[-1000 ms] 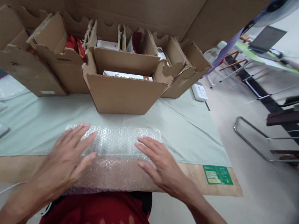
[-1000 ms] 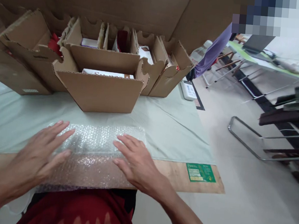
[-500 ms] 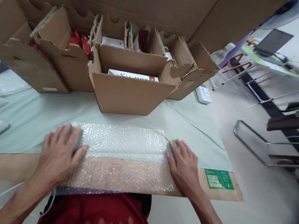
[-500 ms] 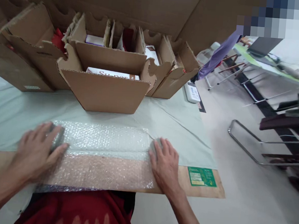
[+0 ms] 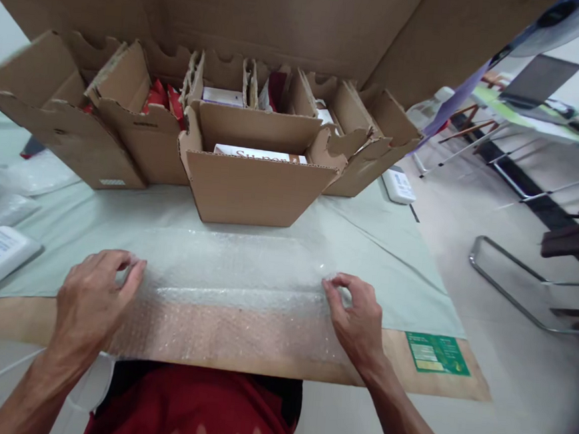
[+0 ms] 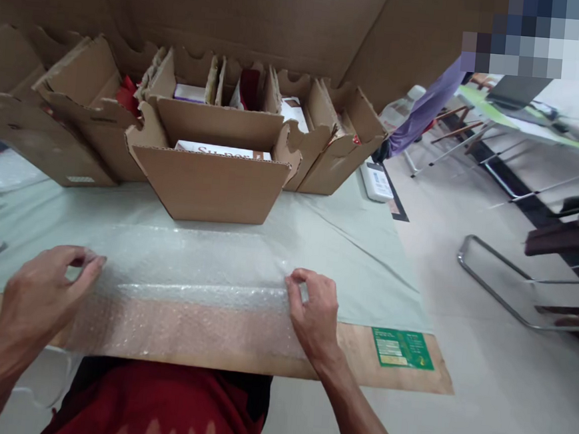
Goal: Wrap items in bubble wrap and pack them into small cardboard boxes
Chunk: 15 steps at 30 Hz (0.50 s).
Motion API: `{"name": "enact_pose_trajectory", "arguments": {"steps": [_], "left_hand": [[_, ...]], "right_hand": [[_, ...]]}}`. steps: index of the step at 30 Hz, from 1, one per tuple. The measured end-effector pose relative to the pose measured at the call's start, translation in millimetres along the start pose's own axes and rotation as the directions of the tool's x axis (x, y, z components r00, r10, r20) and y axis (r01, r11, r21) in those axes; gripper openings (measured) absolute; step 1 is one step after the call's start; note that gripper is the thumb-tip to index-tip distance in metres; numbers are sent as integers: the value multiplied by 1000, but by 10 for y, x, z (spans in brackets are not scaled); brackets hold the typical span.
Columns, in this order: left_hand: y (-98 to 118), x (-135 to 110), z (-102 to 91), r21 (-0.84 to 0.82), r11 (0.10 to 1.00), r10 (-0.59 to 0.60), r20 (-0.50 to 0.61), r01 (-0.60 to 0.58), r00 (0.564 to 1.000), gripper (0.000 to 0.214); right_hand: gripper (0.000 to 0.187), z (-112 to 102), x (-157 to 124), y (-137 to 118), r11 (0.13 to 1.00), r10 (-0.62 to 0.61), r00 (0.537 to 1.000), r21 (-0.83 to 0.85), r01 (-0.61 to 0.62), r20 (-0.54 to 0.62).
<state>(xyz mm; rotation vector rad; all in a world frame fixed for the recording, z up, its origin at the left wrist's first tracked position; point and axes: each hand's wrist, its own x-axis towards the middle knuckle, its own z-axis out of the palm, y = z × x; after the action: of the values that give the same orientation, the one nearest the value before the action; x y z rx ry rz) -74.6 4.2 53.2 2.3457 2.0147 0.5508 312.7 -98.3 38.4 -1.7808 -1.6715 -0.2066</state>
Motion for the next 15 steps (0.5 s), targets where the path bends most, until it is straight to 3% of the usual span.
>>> {"name": "enact_pose_trajectory", "arguments": {"steps": [4,9,12,15], "left_hand": [[164,224,62,79,996,-49,75,44,996,34],[284,402,226,164,986,-27,182,-3,983,33],[267,342,178,165,986,-9,141,-14,990,49],[381,174,116,106,987,122,22,-123,992,64]], "right_hand": [[13,92,154,123,999,34,999,-36,-34,-6],[17,324,177,347,985,62,994,-164,-47,88],[32,255,136,371,966,41,997,-259,-25,60],[47,136,140,187,962,-4,998,-271,19,56]]}}
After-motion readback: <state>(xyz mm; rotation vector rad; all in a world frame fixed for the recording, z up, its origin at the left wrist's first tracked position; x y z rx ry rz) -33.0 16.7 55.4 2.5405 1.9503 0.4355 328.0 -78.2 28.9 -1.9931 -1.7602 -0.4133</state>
